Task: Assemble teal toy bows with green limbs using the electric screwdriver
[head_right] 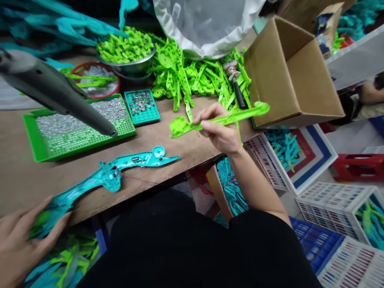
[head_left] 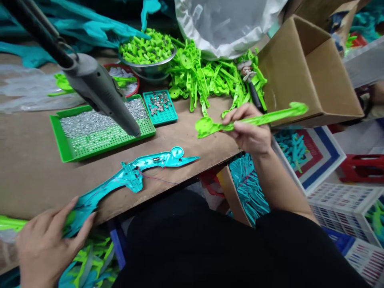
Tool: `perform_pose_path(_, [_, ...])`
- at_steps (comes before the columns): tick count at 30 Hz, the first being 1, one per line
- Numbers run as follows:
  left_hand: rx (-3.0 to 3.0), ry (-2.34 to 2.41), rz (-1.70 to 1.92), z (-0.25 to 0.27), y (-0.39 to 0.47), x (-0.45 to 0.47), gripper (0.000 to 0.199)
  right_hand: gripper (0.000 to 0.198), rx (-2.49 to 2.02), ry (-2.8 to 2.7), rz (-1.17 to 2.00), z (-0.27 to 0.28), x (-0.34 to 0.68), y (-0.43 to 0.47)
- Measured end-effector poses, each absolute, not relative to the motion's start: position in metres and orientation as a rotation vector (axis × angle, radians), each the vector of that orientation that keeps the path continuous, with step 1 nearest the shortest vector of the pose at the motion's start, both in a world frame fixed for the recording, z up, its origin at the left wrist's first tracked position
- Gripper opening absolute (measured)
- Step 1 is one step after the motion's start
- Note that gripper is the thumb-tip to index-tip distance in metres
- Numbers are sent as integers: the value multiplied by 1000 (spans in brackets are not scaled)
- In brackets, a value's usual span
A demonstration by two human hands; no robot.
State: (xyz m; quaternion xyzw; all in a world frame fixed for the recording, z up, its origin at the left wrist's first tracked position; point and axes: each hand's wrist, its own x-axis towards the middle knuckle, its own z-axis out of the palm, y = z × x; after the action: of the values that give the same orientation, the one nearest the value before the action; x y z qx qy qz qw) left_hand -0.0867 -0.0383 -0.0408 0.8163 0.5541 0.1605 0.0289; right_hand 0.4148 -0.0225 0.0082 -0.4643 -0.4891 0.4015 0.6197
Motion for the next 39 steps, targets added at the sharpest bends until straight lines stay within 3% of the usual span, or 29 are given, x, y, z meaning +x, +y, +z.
perform_pose_path(3, [2479, 1791, 413, -35, -43, -83, 80, 35, -1045, -1009, 1312, -16, 397, -27])
perform_pose_path(7, [2674, 1681, 390, -43, -34, -65, 93, 43, -1144, -775, 1507, -45, 379, -14])
perform_pose_path(15, [2864, 1654, 451, -66, -16, -60, 54, 48, -1307, -603, 1588, -61, 368, 9])
perform_pose_path(20, [2951, 1506, 516, -67, -13, -77, 49, 48, -1351, -670, 1769, -57, 365, 12])
perform_pose_path(26, [2953, 1457, 599, -66, -11, -84, 57, 38, -1459, -685, 1651, -57, 350, 15])
perform_pose_path(32, [2982, 1406, 595, -64, -9, -83, 55, 37, -1578, -743, 1597, -51, 341, 21])
perform_pose_path(39, [2991, 1373, 628, -61, -7, -87, 51, 21, -1826, -951, 1576, -51, 334, 19])
